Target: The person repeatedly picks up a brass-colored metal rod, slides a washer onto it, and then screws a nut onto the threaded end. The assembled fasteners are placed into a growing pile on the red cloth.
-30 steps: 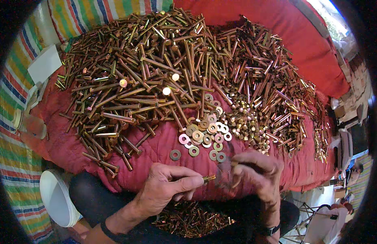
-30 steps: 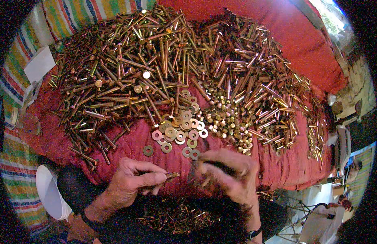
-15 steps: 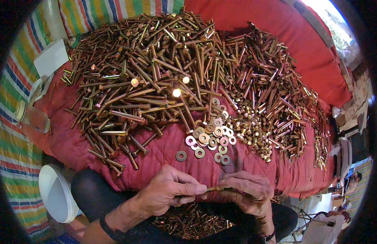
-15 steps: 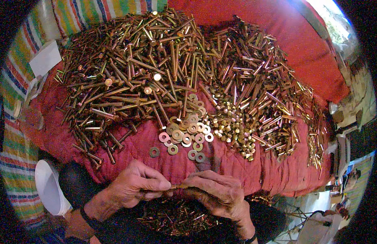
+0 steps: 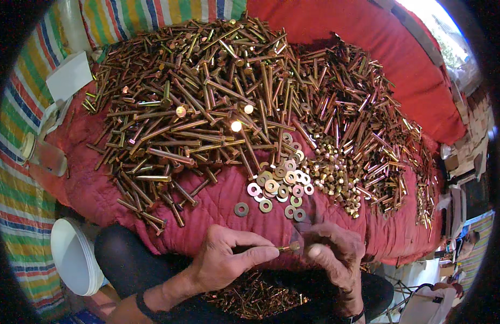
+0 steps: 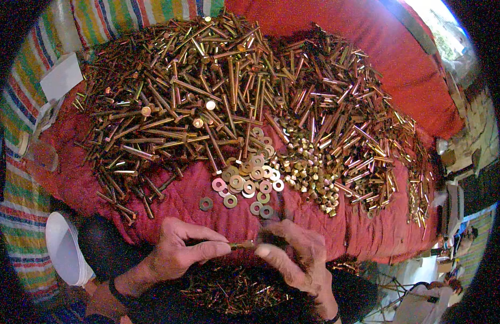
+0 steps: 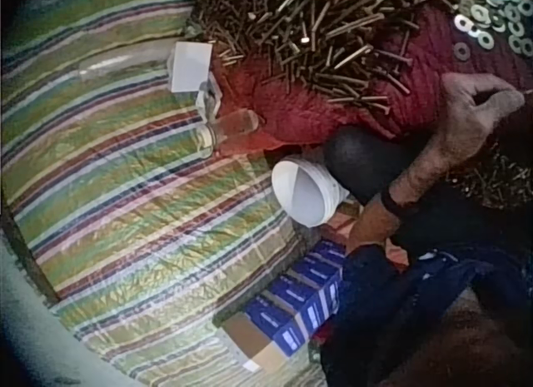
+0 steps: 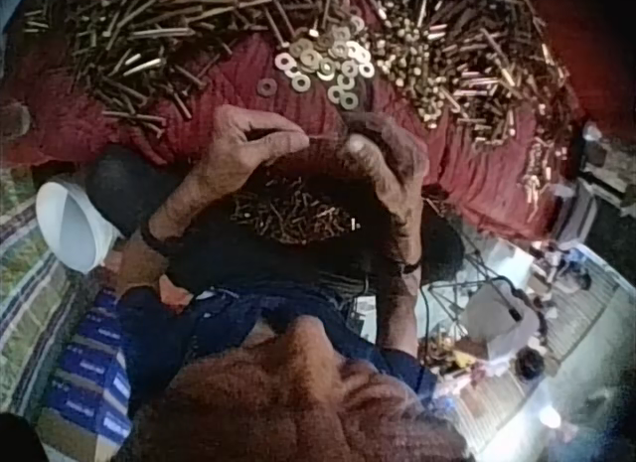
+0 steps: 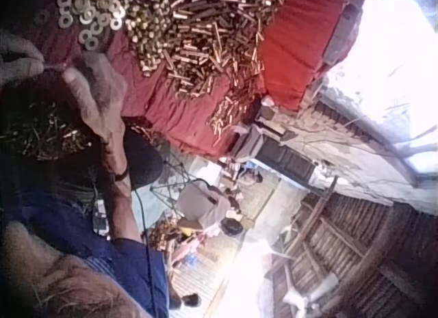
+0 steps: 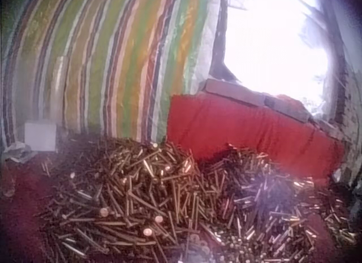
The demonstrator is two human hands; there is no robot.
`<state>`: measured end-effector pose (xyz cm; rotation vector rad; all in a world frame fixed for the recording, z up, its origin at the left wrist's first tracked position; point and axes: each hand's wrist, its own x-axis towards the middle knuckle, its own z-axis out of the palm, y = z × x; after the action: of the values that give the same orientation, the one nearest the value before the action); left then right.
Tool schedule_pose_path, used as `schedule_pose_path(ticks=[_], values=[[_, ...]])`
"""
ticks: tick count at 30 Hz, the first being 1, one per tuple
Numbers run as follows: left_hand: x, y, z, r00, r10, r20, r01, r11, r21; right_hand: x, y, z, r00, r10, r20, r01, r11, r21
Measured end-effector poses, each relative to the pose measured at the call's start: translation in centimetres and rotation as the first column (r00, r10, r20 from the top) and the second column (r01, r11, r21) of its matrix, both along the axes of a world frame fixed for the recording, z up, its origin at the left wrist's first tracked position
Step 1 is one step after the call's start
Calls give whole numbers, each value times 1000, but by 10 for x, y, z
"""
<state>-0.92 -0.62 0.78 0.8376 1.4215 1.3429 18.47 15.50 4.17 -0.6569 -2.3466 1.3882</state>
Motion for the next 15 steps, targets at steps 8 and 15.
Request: schedule_pose_path(ticks=[8,15], values=[[0,3,1,998,-32,48,32,999,6,-3,-2,-4,990,141,13,-140,964,224],[-1,3,-3,993,-23,116,23,1000,-1,-5,-1,-2,997,-38,-74,37,999,-11]])
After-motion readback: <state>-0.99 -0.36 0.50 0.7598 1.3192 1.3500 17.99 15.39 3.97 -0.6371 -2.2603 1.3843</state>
